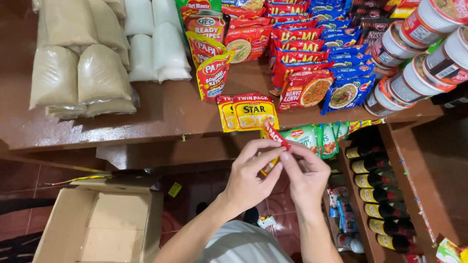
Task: The person is stocking and organizing grocery items, including bags of sugar and noodle packets, onto a wooden shelf.
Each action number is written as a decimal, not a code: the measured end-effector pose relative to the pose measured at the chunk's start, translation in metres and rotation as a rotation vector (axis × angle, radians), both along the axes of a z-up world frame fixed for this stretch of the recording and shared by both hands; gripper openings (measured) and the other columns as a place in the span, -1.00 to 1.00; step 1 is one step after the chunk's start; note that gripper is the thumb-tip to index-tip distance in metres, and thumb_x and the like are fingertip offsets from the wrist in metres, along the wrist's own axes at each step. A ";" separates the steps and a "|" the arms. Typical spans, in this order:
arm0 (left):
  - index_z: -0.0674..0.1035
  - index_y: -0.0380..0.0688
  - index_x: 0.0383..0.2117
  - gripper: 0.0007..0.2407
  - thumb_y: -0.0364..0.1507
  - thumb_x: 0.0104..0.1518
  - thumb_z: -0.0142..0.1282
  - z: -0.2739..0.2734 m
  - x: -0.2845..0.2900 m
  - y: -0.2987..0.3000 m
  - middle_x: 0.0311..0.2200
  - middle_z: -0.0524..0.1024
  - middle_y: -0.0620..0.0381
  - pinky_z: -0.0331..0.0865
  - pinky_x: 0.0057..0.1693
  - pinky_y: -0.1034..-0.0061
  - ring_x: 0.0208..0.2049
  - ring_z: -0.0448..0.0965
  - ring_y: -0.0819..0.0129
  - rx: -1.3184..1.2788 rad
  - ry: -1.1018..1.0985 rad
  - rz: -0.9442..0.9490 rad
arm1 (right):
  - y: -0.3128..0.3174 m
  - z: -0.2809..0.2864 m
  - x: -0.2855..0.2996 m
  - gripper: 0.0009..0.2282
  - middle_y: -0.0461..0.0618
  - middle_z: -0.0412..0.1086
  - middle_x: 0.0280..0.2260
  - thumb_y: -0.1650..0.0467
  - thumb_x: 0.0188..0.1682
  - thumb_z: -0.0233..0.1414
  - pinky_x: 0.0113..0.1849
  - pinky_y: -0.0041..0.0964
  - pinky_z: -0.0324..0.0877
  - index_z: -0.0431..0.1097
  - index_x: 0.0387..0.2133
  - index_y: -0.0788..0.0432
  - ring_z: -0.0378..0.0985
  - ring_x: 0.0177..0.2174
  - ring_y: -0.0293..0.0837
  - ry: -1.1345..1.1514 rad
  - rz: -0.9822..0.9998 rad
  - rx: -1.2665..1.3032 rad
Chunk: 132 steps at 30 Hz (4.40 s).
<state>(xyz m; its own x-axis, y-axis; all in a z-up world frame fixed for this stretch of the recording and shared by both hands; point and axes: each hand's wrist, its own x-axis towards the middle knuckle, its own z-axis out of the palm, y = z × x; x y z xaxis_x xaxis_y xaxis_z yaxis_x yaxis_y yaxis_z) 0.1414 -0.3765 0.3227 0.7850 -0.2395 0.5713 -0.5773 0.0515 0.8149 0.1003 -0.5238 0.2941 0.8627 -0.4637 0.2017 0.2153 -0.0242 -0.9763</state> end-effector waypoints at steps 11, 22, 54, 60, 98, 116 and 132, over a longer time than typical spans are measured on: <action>0.61 -0.16 -0.32 -0.88 -0.48 0.11 0.33 0.015 0.011 0.009 -0.40 0.54 0.14 0.33 -0.06 0.26 -0.35 0.53 0.18 0.176 -0.134 0.137 | -0.023 0.018 -0.009 -0.84 0.08 0.54 -0.18 0.59 -0.01 0.16 -0.09 -0.34 0.48 0.49 -0.17 0.40 0.58 -0.20 -0.20 -0.020 0.245 0.106; 0.59 -0.18 -0.35 -0.90 -0.50 0.14 0.31 0.010 0.010 0.002 -0.43 0.53 0.07 0.36 -0.21 0.38 -0.39 0.50 0.16 0.049 0.024 0.137 | -0.027 0.018 -0.013 -0.80 0.09 0.55 -0.27 0.62 -0.08 0.20 -0.24 -0.38 0.51 0.52 -0.17 0.43 0.59 -0.32 -0.24 0.137 0.231 -0.037; 0.64 -0.30 -0.39 -0.95 -0.56 0.14 0.29 -0.059 0.037 0.179 -0.46 0.58 0.08 0.38 -0.19 0.51 -0.36 0.48 0.33 0.126 0.198 0.630 | 0.119 -0.073 0.101 -0.80 -0.11 0.50 -0.59 0.34 -0.01 0.17 -0.64 -0.39 0.26 0.57 -0.48 0.28 0.38 -0.71 -0.34 0.571 0.391 -0.215; 0.66 -0.29 -0.37 -0.95 -0.55 0.14 0.26 -0.050 0.026 0.191 -0.43 0.61 0.07 0.44 -0.16 0.48 -0.34 0.54 0.31 0.129 0.213 0.634 | 0.155 -0.085 0.117 -0.79 -0.11 0.48 -0.67 0.33 -0.04 0.26 -0.56 -0.41 0.33 0.59 -0.45 0.30 0.41 -0.66 -0.38 0.229 0.317 -0.563; 0.64 -0.22 -0.23 -0.89 -0.64 0.18 0.15 -0.042 0.057 0.076 -0.30 0.61 0.04 0.44 -0.07 0.33 -0.22 0.53 0.10 0.227 0.020 0.278 | 0.059 -0.009 0.034 -0.88 0.04 0.45 -0.53 0.46 0.02 0.12 -0.41 -0.33 0.40 0.47 -0.41 0.35 0.50 -0.53 -0.16 0.133 0.286 -0.557; 0.63 -0.20 -0.23 -0.88 -0.65 0.17 0.16 -0.045 0.046 -0.001 -0.32 0.61 0.05 0.43 -0.04 0.30 -0.22 0.56 0.09 0.201 -0.034 0.059 | 0.000 -0.019 0.014 -0.86 0.01 0.55 -0.48 0.44 0.05 0.11 -0.37 -0.35 0.45 0.52 -0.38 0.34 0.56 -0.49 -0.23 0.227 0.072 -0.498; 0.63 -0.20 -0.23 -0.88 -0.65 0.16 0.16 -0.045 0.049 -0.003 -0.33 0.60 0.05 0.42 -0.06 0.29 -0.24 0.53 0.10 0.205 -0.060 0.035 | -0.001 -0.019 0.012 -0.86 0.03 0.56 -0.48 0.44 0.03 0.13 -0.35 -0.34 0.46 0.52 -0.38 0.35 0.57 -0.48 -0.22 0.233 0.044 -0.489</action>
<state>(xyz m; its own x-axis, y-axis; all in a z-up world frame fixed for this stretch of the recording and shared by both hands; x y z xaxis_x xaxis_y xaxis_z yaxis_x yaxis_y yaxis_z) 0.1903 -0.3790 0.2781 0.7606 -0.3291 0.5596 -0.6240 -0.1325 0.7701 0.1124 -0.5250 0.2747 0.9267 -0.3262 0.1865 0.0058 -0.4838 -0.8752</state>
